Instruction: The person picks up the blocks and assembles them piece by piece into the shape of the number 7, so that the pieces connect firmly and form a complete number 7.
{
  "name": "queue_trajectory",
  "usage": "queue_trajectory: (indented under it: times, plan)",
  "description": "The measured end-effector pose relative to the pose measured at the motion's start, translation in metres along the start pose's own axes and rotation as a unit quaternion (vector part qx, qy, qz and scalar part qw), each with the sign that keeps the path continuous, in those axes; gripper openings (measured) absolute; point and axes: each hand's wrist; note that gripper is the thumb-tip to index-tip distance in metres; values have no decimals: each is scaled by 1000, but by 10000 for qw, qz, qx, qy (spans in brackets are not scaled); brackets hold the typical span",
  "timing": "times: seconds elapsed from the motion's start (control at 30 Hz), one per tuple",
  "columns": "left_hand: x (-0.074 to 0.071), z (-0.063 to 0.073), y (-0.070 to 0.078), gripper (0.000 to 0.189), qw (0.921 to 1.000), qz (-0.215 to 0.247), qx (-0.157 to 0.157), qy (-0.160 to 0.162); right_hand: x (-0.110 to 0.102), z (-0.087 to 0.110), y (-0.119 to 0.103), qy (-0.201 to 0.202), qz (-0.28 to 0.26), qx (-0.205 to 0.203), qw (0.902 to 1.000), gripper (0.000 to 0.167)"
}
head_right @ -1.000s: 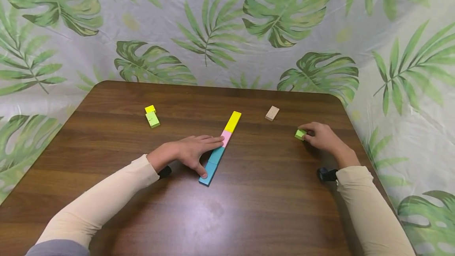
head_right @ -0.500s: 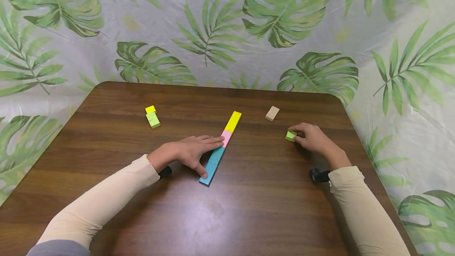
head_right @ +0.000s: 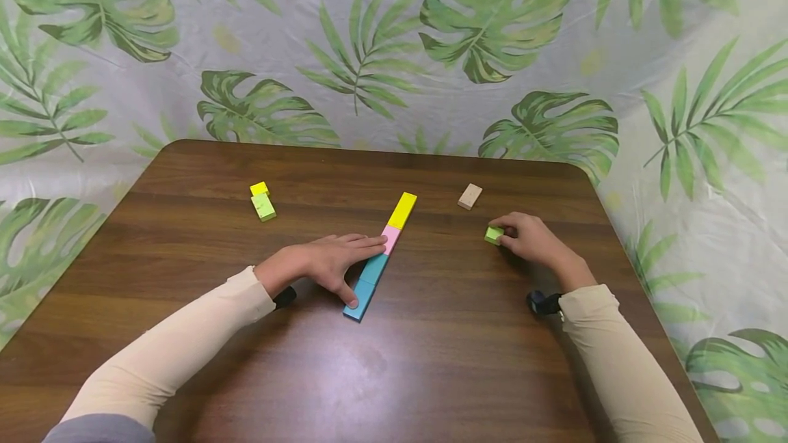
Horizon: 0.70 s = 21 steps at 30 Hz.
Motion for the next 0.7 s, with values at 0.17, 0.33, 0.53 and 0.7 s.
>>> queue_trajectory:
  times: [0.17,0.33,0.53,0.7]
  plan:
    - [0,0,-1,108,10000,2,-8,-21,3,-7,-6,-37,-32,-65,10000,30]
    - [0,0,-1,108,10000,10,-2,-33,7,-16,-11,-116,-97,-100,9998,30]
    - [0,0,-1,108,10000,35,30,-4,14,-29,-21,-211,-210,-156,9994,29]
    - [1,0,-1,108,10000,37,40,19,18,-39,-34,-272,-332,-204,9989,29]
Point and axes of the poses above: each hand's wrist, its own z-axis away from the middle knuckle, its own x-axis out of the palm, y = z × x, and after that the axes turned 8 degrees about -x, right-handed
